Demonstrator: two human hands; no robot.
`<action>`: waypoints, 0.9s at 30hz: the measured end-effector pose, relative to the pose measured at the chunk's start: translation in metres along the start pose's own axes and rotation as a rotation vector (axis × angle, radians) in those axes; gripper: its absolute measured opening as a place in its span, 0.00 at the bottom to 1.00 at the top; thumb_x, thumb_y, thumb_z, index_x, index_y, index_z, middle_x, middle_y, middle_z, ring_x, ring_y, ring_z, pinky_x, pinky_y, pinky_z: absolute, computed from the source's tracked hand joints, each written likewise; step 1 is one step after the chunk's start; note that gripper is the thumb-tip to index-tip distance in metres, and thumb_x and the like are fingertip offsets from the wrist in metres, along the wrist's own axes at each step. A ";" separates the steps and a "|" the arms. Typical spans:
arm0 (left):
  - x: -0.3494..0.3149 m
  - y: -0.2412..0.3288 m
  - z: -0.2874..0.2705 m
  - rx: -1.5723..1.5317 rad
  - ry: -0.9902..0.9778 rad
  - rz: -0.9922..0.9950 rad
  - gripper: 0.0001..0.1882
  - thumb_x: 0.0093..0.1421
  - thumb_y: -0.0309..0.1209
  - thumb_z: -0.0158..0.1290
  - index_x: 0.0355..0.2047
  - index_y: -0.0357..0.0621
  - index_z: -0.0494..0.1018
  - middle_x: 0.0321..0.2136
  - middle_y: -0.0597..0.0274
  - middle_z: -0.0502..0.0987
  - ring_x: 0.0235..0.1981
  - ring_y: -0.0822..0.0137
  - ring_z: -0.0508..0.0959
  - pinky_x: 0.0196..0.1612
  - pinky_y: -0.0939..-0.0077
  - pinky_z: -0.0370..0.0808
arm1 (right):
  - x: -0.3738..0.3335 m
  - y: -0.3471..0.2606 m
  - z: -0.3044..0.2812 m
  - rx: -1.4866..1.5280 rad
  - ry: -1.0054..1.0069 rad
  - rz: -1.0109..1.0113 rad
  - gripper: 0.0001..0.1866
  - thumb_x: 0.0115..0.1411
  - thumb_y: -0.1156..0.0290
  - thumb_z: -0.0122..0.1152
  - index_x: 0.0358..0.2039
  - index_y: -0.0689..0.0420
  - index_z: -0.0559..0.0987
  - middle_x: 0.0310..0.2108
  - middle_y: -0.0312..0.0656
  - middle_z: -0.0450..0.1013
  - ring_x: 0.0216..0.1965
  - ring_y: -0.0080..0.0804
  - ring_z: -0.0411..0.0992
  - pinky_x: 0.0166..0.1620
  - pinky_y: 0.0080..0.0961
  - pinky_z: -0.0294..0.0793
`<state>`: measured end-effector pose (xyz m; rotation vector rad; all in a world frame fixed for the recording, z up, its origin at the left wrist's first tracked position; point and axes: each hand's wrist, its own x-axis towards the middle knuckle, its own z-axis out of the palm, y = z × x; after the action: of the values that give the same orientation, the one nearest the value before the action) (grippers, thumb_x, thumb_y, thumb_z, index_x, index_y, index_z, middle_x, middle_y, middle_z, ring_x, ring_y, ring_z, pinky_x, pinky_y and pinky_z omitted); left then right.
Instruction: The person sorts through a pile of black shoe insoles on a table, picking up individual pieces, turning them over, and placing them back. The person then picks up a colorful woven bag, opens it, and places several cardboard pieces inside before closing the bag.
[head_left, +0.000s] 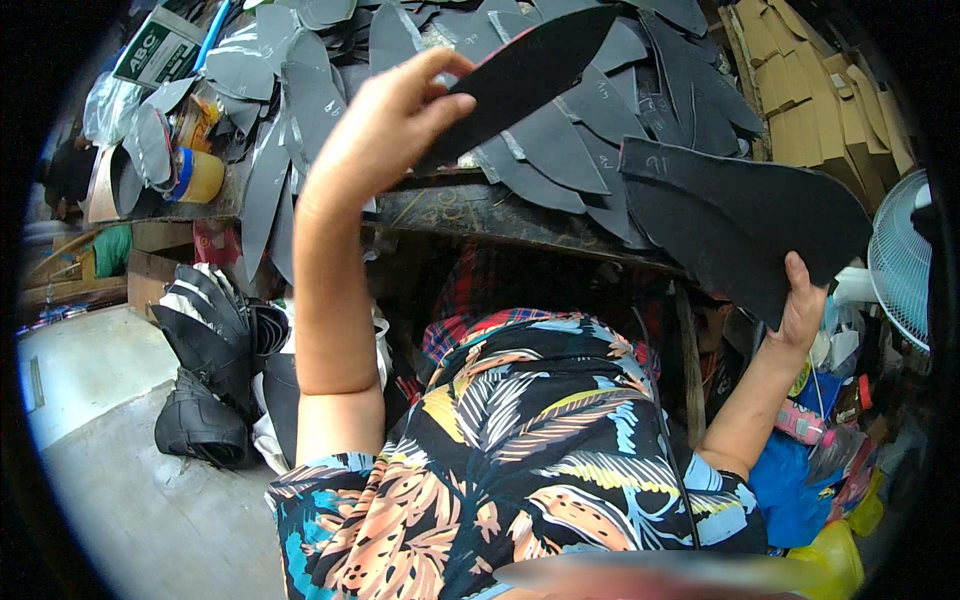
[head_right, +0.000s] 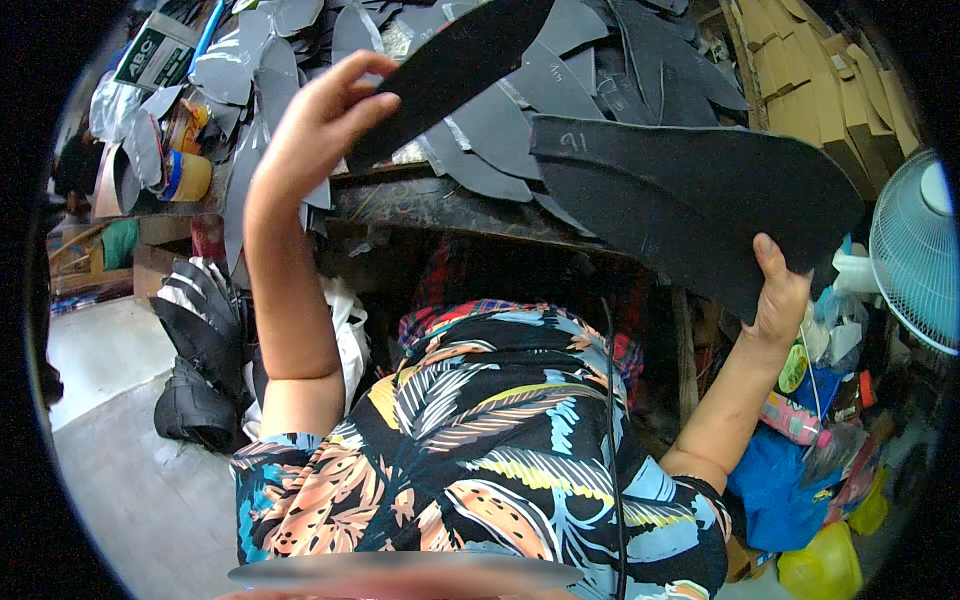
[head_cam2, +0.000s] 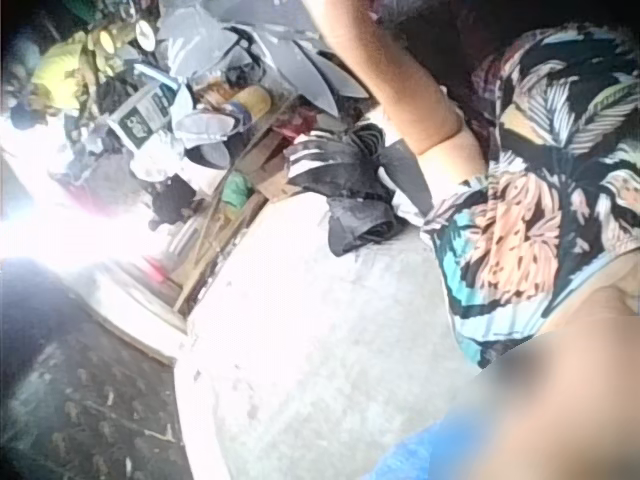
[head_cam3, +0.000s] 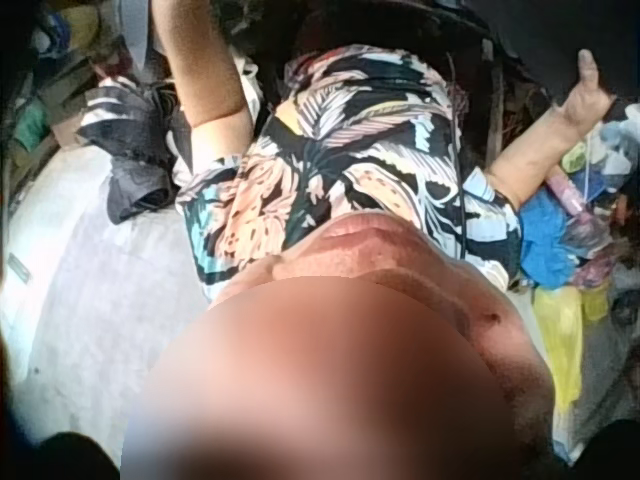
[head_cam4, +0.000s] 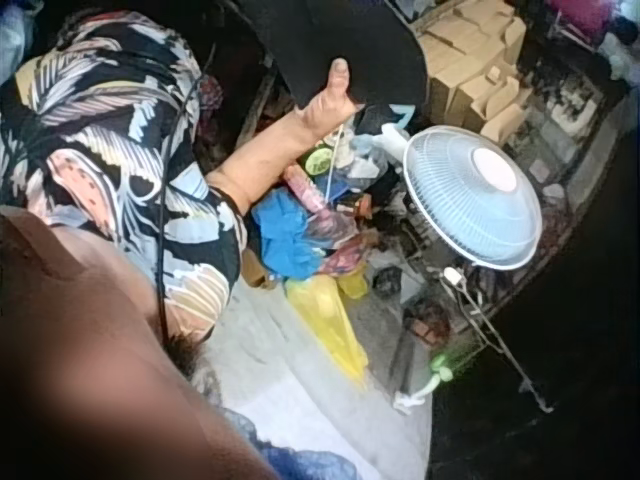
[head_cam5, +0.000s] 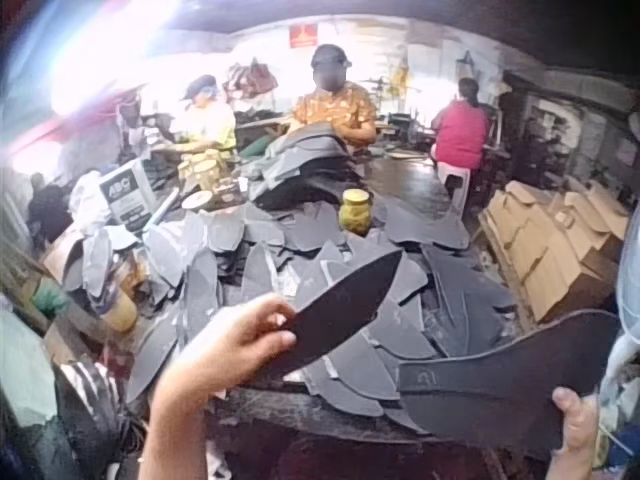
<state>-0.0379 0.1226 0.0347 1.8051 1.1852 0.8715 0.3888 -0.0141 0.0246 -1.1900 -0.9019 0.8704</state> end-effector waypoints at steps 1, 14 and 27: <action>-0.011 -0.001 0.013 -0.185 0.016 -0.177 0.15 0.63 0.27 0.56 0.50 0.42 0.72 0.27 0.56 0.80 0.24 0.71 0.80 0.23 0.72 0.80 | 0.003 0.000 0.006 -0.042 0.031 0.026 0.32 0.53 0.79 0.69 0.59 0.62 0.69 0.55 0.49 0.71 0.53 0.41 0.74 0.56 0.39 0.76; -0.064 -0.027 0.058 -0.817 -0.083 -0.332 0.14 0.64 0.23 0.51 0.49 0.34 0.77 0.42 0.60 0.78 0.39 0.73 0.81 0.39 0.78 0.84 | 0.049 0.006 0.070 -0.370 -0.418 0.348 0.28 0.53 0.73 0.73 0.53 0.66 0.73 0.43 0.48 0.78 0.37 0.34 0.80 0.40 0.30 0.84; -0.068 -0.014 0.070 -0.917 -0.072 -0.377 0.23 0.61 0.20 0.46 0.57 0.36 0.73 0.30 0.75 0.74 0.28 0.86 0.74 0.37 0.92 0.78 | 0.045 0.020 0.065 -0.351 -0.367 0.385 0.30 0.53 0.72 0.73 0.55 0.66 0.72 0.43 0.49 0.78 0.37 0.35 0.80 0.40 0.29 0.84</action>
<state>-0.0056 0.0452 -0.0177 0.8324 0.8219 0.9036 0.3455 0.0544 0.0185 -1.5698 -1.1756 1.3074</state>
